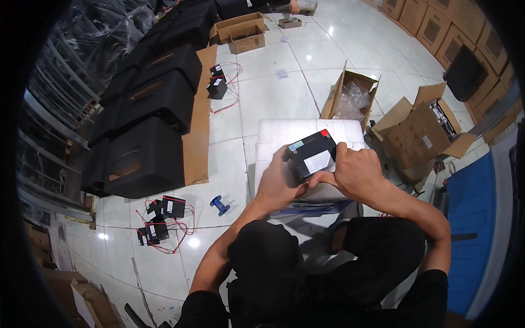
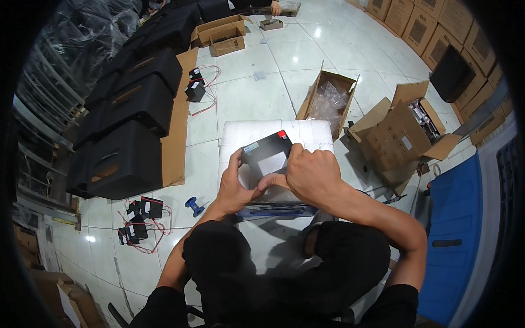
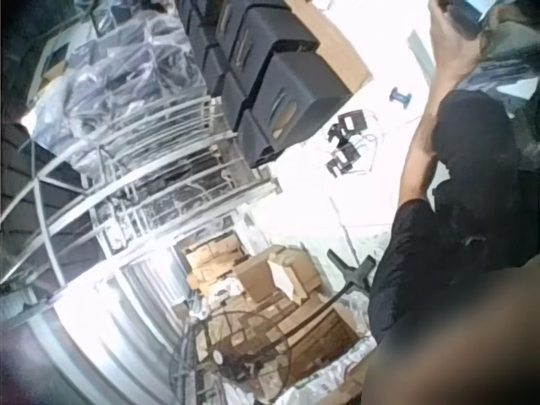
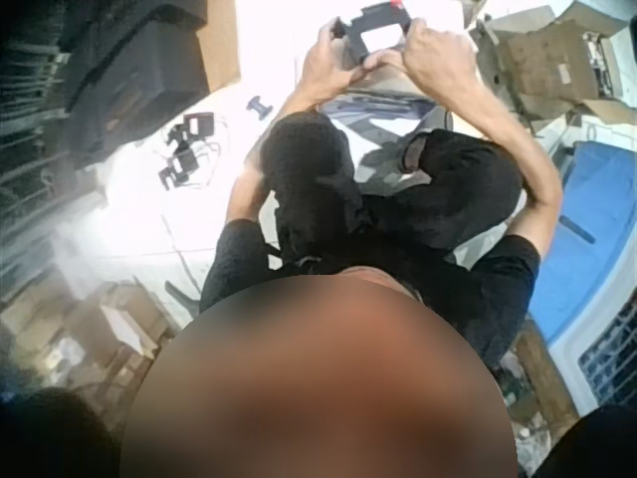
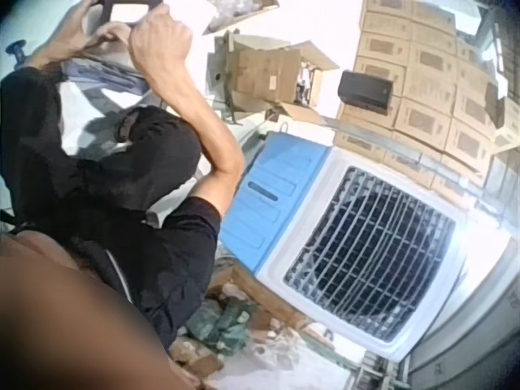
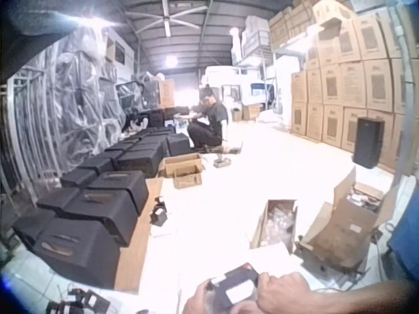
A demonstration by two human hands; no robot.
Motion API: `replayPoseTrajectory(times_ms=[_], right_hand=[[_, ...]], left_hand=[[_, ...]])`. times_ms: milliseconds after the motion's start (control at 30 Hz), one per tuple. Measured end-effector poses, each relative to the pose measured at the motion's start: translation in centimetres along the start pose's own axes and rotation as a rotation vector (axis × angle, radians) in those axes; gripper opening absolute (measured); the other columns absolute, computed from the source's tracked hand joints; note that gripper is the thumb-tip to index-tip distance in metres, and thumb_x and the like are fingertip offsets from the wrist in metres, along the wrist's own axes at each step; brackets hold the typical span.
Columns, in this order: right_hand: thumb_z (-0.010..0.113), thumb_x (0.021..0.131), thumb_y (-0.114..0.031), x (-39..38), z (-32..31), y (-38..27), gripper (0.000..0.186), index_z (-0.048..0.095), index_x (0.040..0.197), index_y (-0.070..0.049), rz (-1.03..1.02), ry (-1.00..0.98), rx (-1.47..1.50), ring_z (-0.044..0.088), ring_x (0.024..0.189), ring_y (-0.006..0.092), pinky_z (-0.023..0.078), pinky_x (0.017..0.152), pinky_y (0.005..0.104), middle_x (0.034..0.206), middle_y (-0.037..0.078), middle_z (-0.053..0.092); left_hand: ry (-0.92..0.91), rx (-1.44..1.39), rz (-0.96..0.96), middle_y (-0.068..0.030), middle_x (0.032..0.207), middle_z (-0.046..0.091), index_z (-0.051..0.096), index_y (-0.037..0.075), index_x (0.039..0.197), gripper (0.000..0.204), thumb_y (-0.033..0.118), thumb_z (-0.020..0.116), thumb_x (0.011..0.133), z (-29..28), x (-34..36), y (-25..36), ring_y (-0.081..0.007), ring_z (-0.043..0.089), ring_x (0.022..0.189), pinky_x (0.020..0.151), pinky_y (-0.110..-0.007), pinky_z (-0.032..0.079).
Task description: The person sits on the floor and solders red and black wires to the terminals of small black battery packs. They use a soldering iron and solder wire, then place the finished units into a cardboard box.
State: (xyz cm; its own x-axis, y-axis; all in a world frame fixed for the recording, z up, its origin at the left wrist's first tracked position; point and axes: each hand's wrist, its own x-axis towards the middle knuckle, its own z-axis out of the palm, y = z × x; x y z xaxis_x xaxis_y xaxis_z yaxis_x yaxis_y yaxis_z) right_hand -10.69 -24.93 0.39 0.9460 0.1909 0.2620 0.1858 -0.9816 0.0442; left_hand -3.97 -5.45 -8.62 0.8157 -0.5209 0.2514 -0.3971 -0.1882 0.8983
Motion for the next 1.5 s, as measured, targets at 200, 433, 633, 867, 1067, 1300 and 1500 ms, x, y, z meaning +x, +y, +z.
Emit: replayPoseTrajectory(times_ms=[200,433,633,867,1067,1300,1500], right_hand=[[0.055,0.099,-0.050,1.6,0.3,5.0,0.057,0.067,0.096,0.005,0.500,-0.342,1.077,0.064,0.068,0.0134,0.052,0.058,0.0298,0.077,0.007,0.066],[0.050,0.103,-0.030,1.3,4.8,3.3,0.043,0.057,0.132,0.001,0.520,-0.242,1.678,0.055,0.110,0.0131,0.039,0.101,0.0283,0.116,0.006,0.065],[0.046,0.102,-0.025,0.9,5.9,0.6,0.033,0.060,0.116,0.001,0.513,0.030,1.911,0.058,0.097,0.0110,0.045,0.090,0.0259,0.104,0.006,0.064],[0.046,0.102,-0.023,0.8,7.0,0.5,0.030,0.060,0.114,0.001,0.487,0.099,1.962,0.059,0.094,0.0097,0.046,0.086,0.0240,0.101,0.005,0.064],[0.047,0.103,-0.023,0.8,7.5,1.0,0.031,0.058,0.117,0.002,0.441,0.098,1.928,0.064,0.092,0.0115,0.051,0.085,0.0249,0.103,0.008,0.066],[0.029,0.104,-0.057,-0.1,8.0,2.7,0.068,0.062,0.123,-0.001,0.451,0.134,2.040,0.056,0.115,0.0187,0.039,0.106,0.0330,0.119,0.009,0.065],[0.048,0.104,-0.032,-8.5,8.0,8.1,0.041,0.067,0.110,0.005,0.721,0.428,1.455,0.066,0.097,0.0185,0.050,0.092,0.0328,0.104,0.014,0.071]], left_hand=[[-0.177,-0.188,-0.125,-0.0163,0.139,0.049,0.029,0.000,0.150,0.098,0.010,0.084,0.068,-1.6,0.5,-0.3,-0.0280,0.045,0.135,0.116,-0.039,0.030],[-0.192,-0.158,-0.126,-0.0236,0.142,0.049,0.029,0.000,0.150,0.098,0.016,0.085,0.072,-1.9,0.5,-0.5,-0.0326,0.045,0.135,0.114,-0.040,0.032],[-0.203,-0.148,-0.102,-0.0242,0.145,0.045,0.025,-0.006,0.150,0.099,0.017,0.084,0.074,-1.7,0.4,-0.7,-0.0332,0.040,0.139,0.116,-0.041,0.030],[-0.196,-0.106,-0.110,-0.0246,0.142,0.046,0.025,-0.004,0.150,0.098,0.016,0.084,0.074,-1.6,0.3,-0.2,-0.0327,0.043,0.136,0.114,-0.040,0.034],[-0.165,-0.147,-0.105,-0.0235,0.136,0.053,0.027,0.000,0.150,0.097,0.014,0.084,0.072,-1.3,0.6,-0.1,-0.0324,0.049,0.131,0.110,-0.039,0.038],[-0.125,-0.074,-0.048,-0.0229,0.138,0.053,0.029,-0.002,0.150,0.100,0.017,0.086,0.070,-1.6,0.6,-1.4,-0.0315,0.051,0.129,0.109,-0.038,0.039],[-0.021,-0.018,-0.016,-0.0187,0.138,0.052,0.034,-0.004,0.150,0.101,0.021,0.089,0.069,-1.6,0.0,-2.2,-0.0264,0.052,0.125,0.108,-0.037,0.040]])
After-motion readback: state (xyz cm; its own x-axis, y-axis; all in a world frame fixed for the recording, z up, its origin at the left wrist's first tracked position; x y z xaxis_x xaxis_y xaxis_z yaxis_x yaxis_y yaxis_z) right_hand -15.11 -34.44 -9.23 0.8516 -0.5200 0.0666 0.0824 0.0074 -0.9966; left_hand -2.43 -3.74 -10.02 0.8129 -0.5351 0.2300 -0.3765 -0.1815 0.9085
